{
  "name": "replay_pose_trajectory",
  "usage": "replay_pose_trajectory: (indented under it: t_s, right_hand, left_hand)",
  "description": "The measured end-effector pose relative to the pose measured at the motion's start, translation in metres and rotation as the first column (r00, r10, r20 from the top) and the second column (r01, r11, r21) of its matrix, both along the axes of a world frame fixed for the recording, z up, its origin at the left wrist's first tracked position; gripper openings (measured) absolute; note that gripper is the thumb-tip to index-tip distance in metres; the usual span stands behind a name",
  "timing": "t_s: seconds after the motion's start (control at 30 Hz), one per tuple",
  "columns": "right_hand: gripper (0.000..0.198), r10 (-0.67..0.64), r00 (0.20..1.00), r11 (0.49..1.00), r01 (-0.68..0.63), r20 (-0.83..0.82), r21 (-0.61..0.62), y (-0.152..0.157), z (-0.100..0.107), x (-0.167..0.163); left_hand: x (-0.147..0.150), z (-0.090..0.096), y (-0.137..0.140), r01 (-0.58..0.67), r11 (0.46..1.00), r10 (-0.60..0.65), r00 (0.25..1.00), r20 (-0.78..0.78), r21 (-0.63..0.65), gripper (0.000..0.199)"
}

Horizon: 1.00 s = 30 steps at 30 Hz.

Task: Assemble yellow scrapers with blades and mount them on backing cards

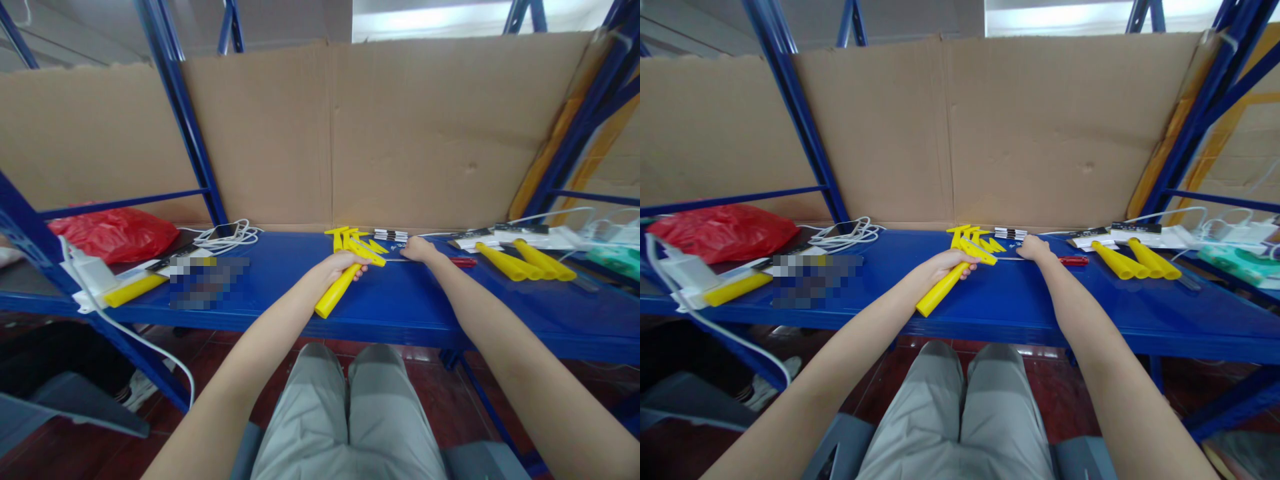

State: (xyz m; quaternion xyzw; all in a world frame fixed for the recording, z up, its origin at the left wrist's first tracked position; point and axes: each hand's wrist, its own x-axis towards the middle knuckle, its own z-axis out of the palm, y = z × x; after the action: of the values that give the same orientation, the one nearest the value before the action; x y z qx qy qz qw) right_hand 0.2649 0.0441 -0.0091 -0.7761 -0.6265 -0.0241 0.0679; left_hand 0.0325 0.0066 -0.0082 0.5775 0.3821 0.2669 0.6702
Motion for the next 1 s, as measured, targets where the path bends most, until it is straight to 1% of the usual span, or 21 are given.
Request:
replay_pose_trajectory:
  t_s: [0.17,0.27,0.37,0.43,0.5,0.57,0.6,0.67,0.73,0.83,1.0]
  right_hand:
    - [0.033,0.014,1.000,1.000,-0.014,0.026,-0.003,-0.004,0.002,-0.007]
    - [0.028,0.028,0.999,0.999,-0.028,0.016,0.027,-0.005,0.001,-0.007]
    - [0.019,0.084,0.994,0.987,-0.074,-0.068,0.140,-0.005,-0.001,-0.007]
    - [0.017,0.199,0.965,0.952,-0.149,-0.173,0.268,-0.003,-0.003,-0.008]
    - [0.017,0.369,0.885,0.879,-0.232,-0.285,0.416,-0.002,-0.005,-0.014]
    - [0.016,0.531,0.751,0.795,-0.282,-0.393,0.537,-0.004,-0.006,-0.024]
    - [0.015,0.590,0.672,0.768,-0.295,-0.447,0.569,-0.006,-0.006,-0.030]
    - [0.013,0.662,0.531,0.734,-0.315,-0.529,0.602,-0.012,-0.007,-0.044]
    - [0.012,0.688,0.442,0.723,-0.346,-0.576,0.598,-0.018,-0.008,-0.055]
    - [0.009,0.689,0.383,0.725,-0.375,-0.616,0.578,-0.024,-0.010,-0.065]
    - [0.008,0.684,0.353,0.729,-0.368,-0.638,0.578,-0.024,-0.015,-0.067]
  left_hand:
    - [-0.001,0.000,0.000,-0.017,1.000,0.018,1.000,0.010,-0.020,0.013]
    - [-0.001,0.002,-0.001,-0.032,0.999,0.032,0.999,0.007,-0.030,0.010]
    - [-0.002,0.003,-0.003,-0.049,0.998,0.048,0.999,-0.011,-0.048,0.010]
    - [-0.003,0.004,-0.003,-0.072,0.995,0.071,0.997,-0.018,-0.067,0.011]
    - [-0.003,0.005,-0.004,-0.105,0.991,0.104,0.994,-0.010,-0.085,0.012]
    - [-0.004,0.006,-0.004,-0.135,0.986,0.136,0.991,-0.001,-0.096,0.014]
    - [-0.004,0.006,-0.004,-0.142,0.985,0.143,0.990,0.000,-0.101,0.014]
    - [-0.004,0.007,-0.005,-0.138,0.985,0.140,0.990,0.008,-0.103,0.013]
    - [-0.004,0.007,-0.005,-0.124,0.988,0.127,0.992,0.022,-0.096,0.012]
    - [-0.005,0.006,-0.004,-0.110,0.990,0.114,0.993,0.043,-0.085,0.011]
    - [-0.006,0.003,0.001,-0.111,0.988,0.118,0.991,0.062,-0.105,0.013]
